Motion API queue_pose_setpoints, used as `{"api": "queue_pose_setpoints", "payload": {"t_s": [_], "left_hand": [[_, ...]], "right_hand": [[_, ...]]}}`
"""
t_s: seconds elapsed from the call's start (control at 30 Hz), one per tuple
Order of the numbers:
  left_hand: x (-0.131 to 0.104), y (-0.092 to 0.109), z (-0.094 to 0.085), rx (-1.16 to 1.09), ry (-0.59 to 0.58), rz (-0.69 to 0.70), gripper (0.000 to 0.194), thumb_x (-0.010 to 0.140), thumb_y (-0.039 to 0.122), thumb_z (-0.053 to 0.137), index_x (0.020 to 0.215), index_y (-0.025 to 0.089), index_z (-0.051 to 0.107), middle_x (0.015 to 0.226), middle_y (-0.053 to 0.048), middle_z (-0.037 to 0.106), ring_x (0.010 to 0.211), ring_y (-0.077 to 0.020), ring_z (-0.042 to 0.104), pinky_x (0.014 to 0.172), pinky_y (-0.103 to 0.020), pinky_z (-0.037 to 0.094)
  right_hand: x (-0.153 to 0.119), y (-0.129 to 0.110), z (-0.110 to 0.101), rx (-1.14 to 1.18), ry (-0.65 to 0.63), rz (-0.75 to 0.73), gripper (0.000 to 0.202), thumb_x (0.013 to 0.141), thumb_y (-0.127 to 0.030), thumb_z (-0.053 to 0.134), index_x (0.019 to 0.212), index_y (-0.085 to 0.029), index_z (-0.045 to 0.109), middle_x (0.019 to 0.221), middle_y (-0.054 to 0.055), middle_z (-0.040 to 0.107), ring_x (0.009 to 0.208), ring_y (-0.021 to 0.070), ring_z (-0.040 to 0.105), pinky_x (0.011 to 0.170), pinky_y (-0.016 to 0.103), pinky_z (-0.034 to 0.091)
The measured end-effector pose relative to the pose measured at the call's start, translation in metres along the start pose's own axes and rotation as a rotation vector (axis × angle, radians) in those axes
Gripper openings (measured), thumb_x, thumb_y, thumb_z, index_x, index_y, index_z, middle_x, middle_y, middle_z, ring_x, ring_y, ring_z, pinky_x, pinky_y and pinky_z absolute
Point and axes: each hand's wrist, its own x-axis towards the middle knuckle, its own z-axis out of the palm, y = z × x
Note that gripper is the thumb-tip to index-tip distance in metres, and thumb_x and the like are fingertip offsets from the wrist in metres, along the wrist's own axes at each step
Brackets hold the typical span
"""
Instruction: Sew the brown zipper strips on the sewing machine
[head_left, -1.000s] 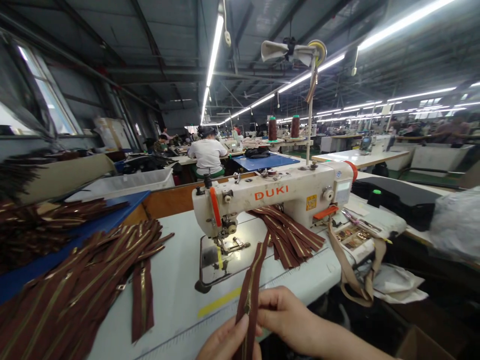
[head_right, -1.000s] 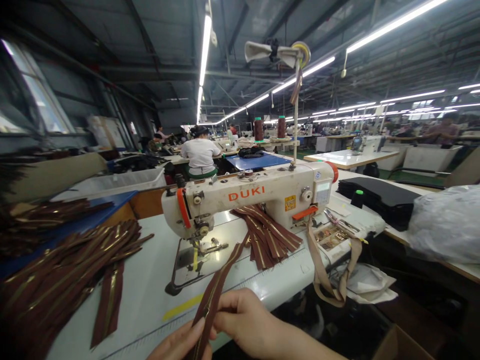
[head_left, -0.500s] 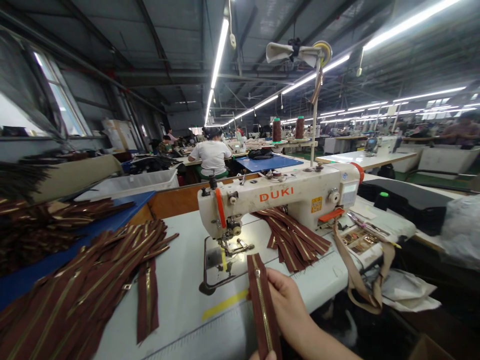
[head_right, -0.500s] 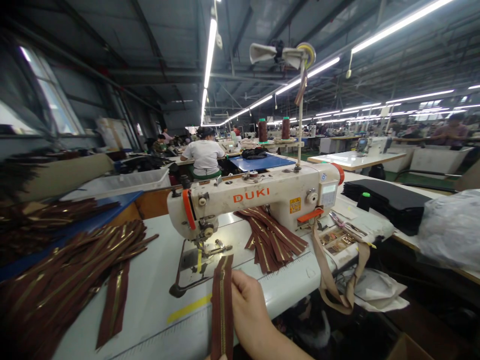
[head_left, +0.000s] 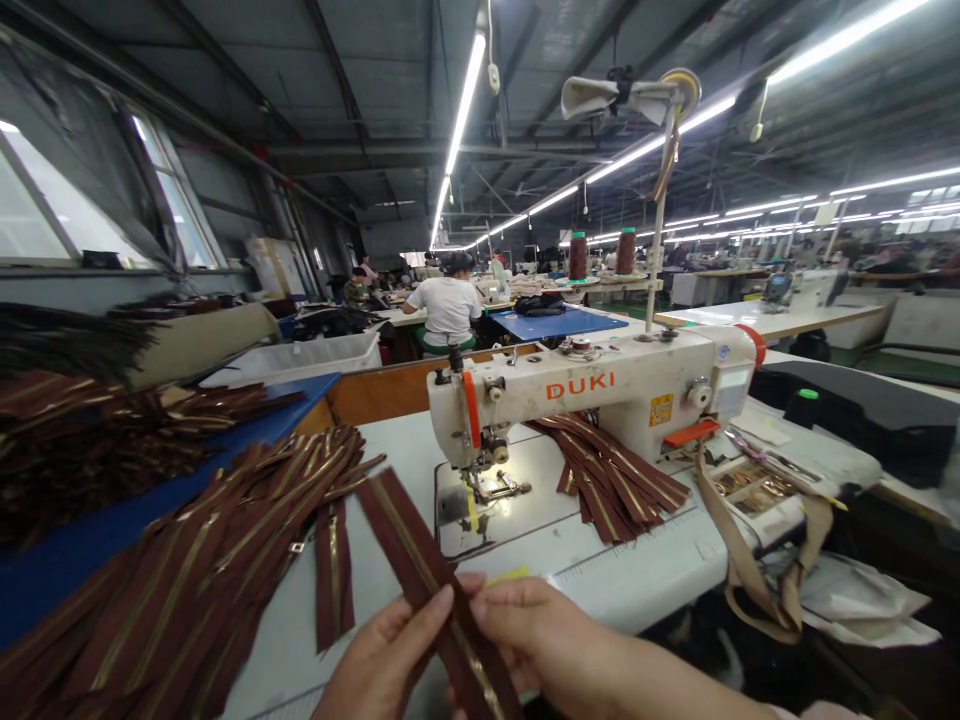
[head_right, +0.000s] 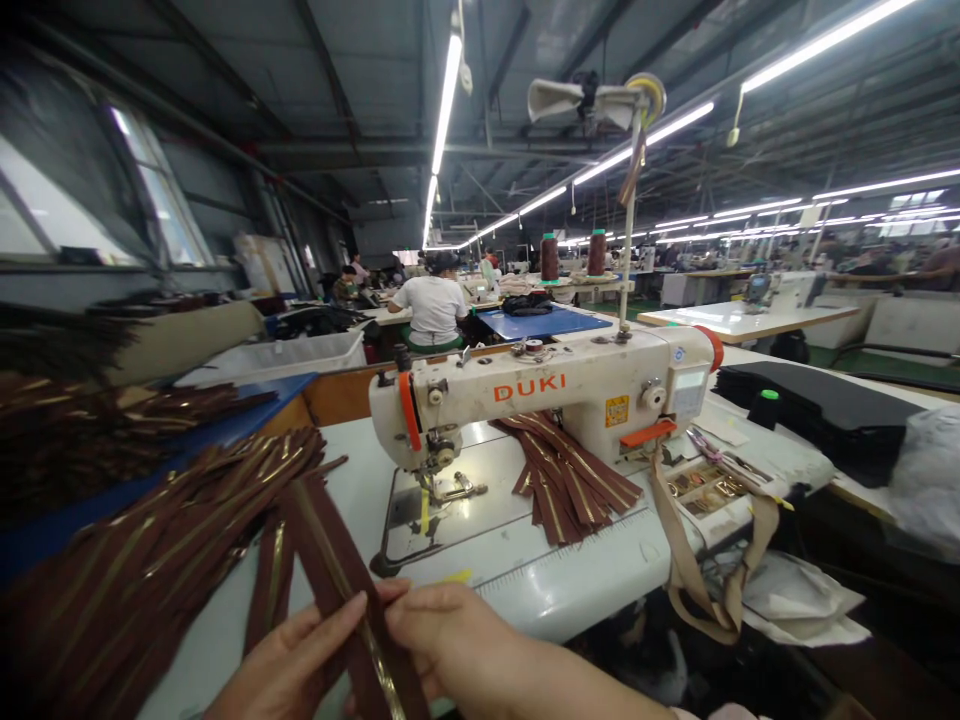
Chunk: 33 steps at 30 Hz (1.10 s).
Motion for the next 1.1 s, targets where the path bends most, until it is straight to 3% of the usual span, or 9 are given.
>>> {"api": "queue_pose_setpoints", "payload": {"t_s": [0.13, 0.23, 0.3, 0.4, 0.53, 0.67, 0.8, 0.97, 1.1], "left_hand": [[0.016, 0.029, -0.012, 0.020, 0.190, 0.065, 0.037, 0.058, 0.044, 0.084, 0.079, 0.014, 0.074, 0.078, -0.005, 0.072, 0.085, -0.0225, 0.064, 0.081, -0.027, 0.048], [0.035, 0.034, -0.022, 0.086, 0.162, 0.059, 0.033, 0.064, 0.040, 0.080, 0.083, 0.014, 0.073, 0.080, -0.006, 0.073, 0.085, -0.0233, 0.064, 0.077, -0.030, 0.049], [0.051, 0.033, -0.027, 0.205, 0.127, 0.088, 0.031, 0.068, 0.040, 0.076, 0.082, 0.013, 0.072, 0.080, -0.008, 0.073, 0.083, -0.0239, 0.065, 0.074, -0.031, 0.049], [0.082, 0.032, -0.030, 0.364, 0.089, 0.153, 0.030, 0.071, 0.040, 0.072, 0.076, 0.011, 0.069, 0.075, -0.010, 0.072, 0.073, -0.0236, 0.066, 0.068, -0.032, 0.050], [0.131, 0.037, -0.033, 0.468, 0.122, 0.245, 0.033, 0.068, 0.044, 0.069, 0.076, 0.012, 0.066, 0.073, -0.010, 0.070, 0.069, -0.0252, 0.066, 0.067, -0.037, 0.052], [0.162, 0.036, -0.040, 0.658, 0.216, 0.395, 0.034, 0.065, 0.044, 0.065, 0.084, 0.015, 0.065, 0.085, -0.010, 0.070, 0.088, -0.0326, 0.064, 0.083, -0.050, 0.049], [0.147, 0.017, -0.046, 0.870, 0.271, 0.567, 0.033, 0.068, 0.036, 0.059, 0.094, 0.016, 0.065, 0.113, -0.014, 0.064, 0.119, -0.0358, 0.048, 0.106, -0.056, 0.028], [0.107, -0.014, -0.042, 1.106, 0.063, 0.697, 0.032, 0.082, 0.032, 0.048, 0.105, 0.019, 0.065, 0.117, -0.010, 0.064, 0.113, -0.0267, 0.056, 0.103, -0.047, 0.040], [0.101, -0.024, -0.042, 1.461, 0.020, 0.867, 0.035, 0.092, 0.030, 0.038, 0.117, 0.016, 0.060, 0.121, -0.012, 0.063, 0.114, -0.0241, 0.057, 0.100, -0.042, 0.046]], "right_hand": [[0.007, 0.011, -0.008, -0.022, 0.031, 0.027, 0.052, 0.058, -0.060, 0.072, 0.077, -0.012, 0.068, 0.062, 0.002, 0.062, 0.051, 0.0102, 0.056, 0.057, 0.024, 0.045], [0.009, 0.020, -0.016, -0.122, 0.096, 0.041, 0.044, 0.052, -0.052, 0.077, 0.067, -0.013, 0.065, 0.055, -0.002, 0.056, 0.046, 0.0072, 0.048, 0.053, 0.022, 0.040], [0.013, 0.021, -0.022, -0.224, 0.173, 0.003, 0.035, 0.058, -0.046, 0.075, 0.063, -0.013, 0.063, 0.051, -0.004, 0.052, 0.045, 0.0056, 0.041, 0.050, 0.020, 0.034], [0.025, 0.013, -0.030, -0.456, 0.259, -0.081, 0.022, 0.069, -0.033, 0.067, 0.059, -0.014, 0.063, 0.049, -0.005, 0.047, 0.048, 0.0067, 0.037, 0.050, 0.021, 0.029], [0.047, -0.003, -0.041, -0.929, 0.369, -0.165, 0.014, 0.072, -0.025, 0.065, 0.061, -0.017, 0.066, 0.052, -0.005, 0.050, 0.053, 0.0085, 0.041, 0.052, 0.021, 0.028], [0.068, -0.010, -0.052, -1.279, 0.415, -0.214, 0.016, 0.073, -0.029, 0.067, 0.061, -0.019, 0.065, 0.059, -0.003, 0.058, 0.056, 0.0099, 0.044, 0.053, 0.022, 0.026], [0.075, -0.012, -0.057, -1.389, 0.399, -0.270, 0.017, 0.075, -0.031, 0.066, 0.062, -0.019, 0.063, 0.066, -0.001, 0.063, 0.062, 0.0113, 0.049, 0.056, 0.022, 0.026], [0.075, -0.013, -0.060, -1.404, 0.374, -0.282, 0.015, 0.077, -0.029, 0.064, 0.066, -0.019, 0.062, 0.070, -0.001, 0.065, 0.065, 0.0123, 0.053, 0.057, 0.023, 0.028], [0.077, -0.013, -0.062, -1.413, 0.381, -0.345, 0.009, 0.079, -0.022, 0.059, 0.072, -0.019, 0.063, 0.076, 0.001, 0.067, 0.072, 0.0139, 0.057, 0.062, 0.023, 0.033]]}}
